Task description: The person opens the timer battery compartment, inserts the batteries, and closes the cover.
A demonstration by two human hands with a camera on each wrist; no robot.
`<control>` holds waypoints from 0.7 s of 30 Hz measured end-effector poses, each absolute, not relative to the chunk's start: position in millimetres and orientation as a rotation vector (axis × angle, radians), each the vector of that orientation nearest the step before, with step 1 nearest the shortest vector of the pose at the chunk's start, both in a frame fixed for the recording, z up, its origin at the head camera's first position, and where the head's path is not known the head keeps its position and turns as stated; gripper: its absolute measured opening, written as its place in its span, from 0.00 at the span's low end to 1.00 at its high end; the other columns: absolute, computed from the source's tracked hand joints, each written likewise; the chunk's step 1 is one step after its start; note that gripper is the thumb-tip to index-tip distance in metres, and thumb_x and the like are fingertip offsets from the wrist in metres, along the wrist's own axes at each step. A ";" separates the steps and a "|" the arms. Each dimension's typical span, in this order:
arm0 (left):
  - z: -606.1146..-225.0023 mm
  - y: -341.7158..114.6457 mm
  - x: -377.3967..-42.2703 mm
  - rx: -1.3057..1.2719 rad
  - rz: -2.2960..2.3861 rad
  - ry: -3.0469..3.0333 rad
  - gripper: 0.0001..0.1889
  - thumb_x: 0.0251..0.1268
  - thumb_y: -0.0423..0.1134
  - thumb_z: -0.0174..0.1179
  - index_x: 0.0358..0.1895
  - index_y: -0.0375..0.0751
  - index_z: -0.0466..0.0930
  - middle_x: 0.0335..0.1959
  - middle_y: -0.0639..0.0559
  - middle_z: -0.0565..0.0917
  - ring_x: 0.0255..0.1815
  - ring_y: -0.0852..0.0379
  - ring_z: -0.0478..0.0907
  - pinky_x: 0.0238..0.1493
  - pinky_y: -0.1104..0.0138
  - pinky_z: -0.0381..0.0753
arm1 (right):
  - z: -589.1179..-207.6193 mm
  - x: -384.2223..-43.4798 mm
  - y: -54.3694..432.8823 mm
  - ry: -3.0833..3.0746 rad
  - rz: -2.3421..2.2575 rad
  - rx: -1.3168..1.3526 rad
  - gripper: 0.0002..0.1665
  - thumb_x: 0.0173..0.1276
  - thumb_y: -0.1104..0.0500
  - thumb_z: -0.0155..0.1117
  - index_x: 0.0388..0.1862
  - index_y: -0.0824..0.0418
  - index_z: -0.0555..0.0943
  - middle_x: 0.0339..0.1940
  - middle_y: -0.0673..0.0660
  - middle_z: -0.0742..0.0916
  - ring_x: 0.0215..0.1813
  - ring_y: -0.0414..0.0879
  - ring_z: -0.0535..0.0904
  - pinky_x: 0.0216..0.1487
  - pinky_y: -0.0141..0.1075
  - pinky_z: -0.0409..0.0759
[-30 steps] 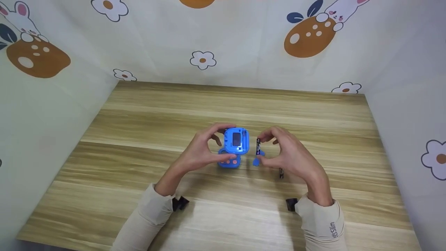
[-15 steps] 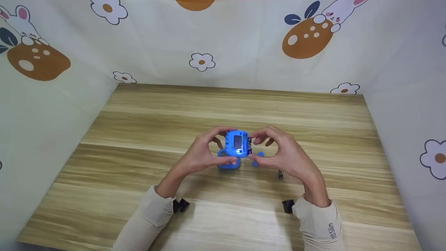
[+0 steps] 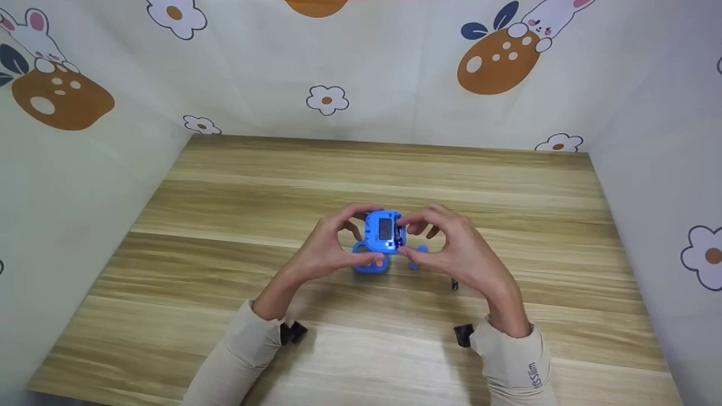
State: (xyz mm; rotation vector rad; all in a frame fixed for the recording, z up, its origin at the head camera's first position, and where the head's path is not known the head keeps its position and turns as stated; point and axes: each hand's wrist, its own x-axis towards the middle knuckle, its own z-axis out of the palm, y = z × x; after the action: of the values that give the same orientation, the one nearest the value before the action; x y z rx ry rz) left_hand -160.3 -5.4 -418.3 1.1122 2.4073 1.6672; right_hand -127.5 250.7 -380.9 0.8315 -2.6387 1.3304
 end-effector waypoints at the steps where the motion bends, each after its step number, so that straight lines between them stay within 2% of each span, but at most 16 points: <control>1: -417.9 -5.6 -159.9 1.105 1.672 2.402 0.37 0.52 0.50 0.75 0.65 0.45 0.71 0.55 0.59 0.77 0.51 0.59 0.72 0.44 0.65 0.80 | -381.5 -127.8 250.5 -2.638 1.343 0.817 0.27 0.57 0.58 0.77 0.56 0.50 0.82 0.45 0.48 0.83 0.46 0.44 0.78 0.46 0.32 0.76; 5: -417.2 -6.3 -159.2 1.078 1.691 2.377 0.37 0.52 0.49 0.75 0.65 0.46 0.70 0.55 0.59 0.77 0.51 0.59 0.73 0.45 0.64 0.80 | -386.4 -130.4 250.9 -2.676 1.439 0.741 0.34 0.57 0.61 0.77 0.63 0.52 0.76 0.53 0.50 0.81 0.50 0.47 0.77 0.49 0.33 0.77; 8: -417.8 -6.3 -159.6 1.080 1.698 2.366 0.37 0.51 0.47 0.76 0.65 0.47 0.70 0.55 0.59 0.77 0.51 0.60 0.73 0.45 0.65 0.80 | -391.4 -131.9 253.2 -2.738 1.547 0.693 0.36 0.60 0.61 0.75 0.67 0.52 0.74 0.57 0.50 0.81 0.52 0.49 0.78 0.51 0.35 0.76; 14: -419.5 -6.5 -160.9 1.096 1.719 2.353 0.36 0.51 0.49 0.76 0.65 0.47 0.72 0.54 0.60 0.77 0.50 0.61 0.73 0.44 0.66 0.80 | -396.4 -133.1 255.3 -2.776 1.733 0.604 0.32 0.63 0.58 0.72 0.66 0.52 0.75 0.52 0.52 0.83 0.54 0.55 0.77 0.51 0.36 0.76; 17: -419.7 -6.6 -161.0 1.091 1.729 2.355 0.37 0.50 0.52 0.75 0.64 0.48 0.72 0.54 0.61 0.78 0.50 0.61 0.73 0.44 0.66 0.80 | -396.7 -133.4 254.9 -2.734 1.790 0.576 0.30 0.63 0.59 0.73 0.64 0.54 0.77 0.50 0.54 0.84 0.52 0.56 0.77 0.51 0.35 0.76; 21: -419.7 -5.4 -161.0 1.080 1.754 2.352 0.36 0.49 0.51 0.76 0.64 0.47 0.74 0.54 0.60 0.79 0.51 0.60 0.73 0.44 0.66 0.79 | -396.4 -133.8 254.2 -2.682 1.862 0.553 0.29 0.62 0.60 0.73 0.63 0.57 0.78 0.49 0.57 0.84 0.50 0.55 0.79 0.53 0.36 0.77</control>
State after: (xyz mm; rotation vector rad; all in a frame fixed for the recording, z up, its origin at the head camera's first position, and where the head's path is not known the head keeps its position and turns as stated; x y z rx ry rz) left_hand -161.0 -5.4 -419.7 1.0799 2.3519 1.7541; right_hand -133.8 254.2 -396.4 0.5527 -2.6824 1.8615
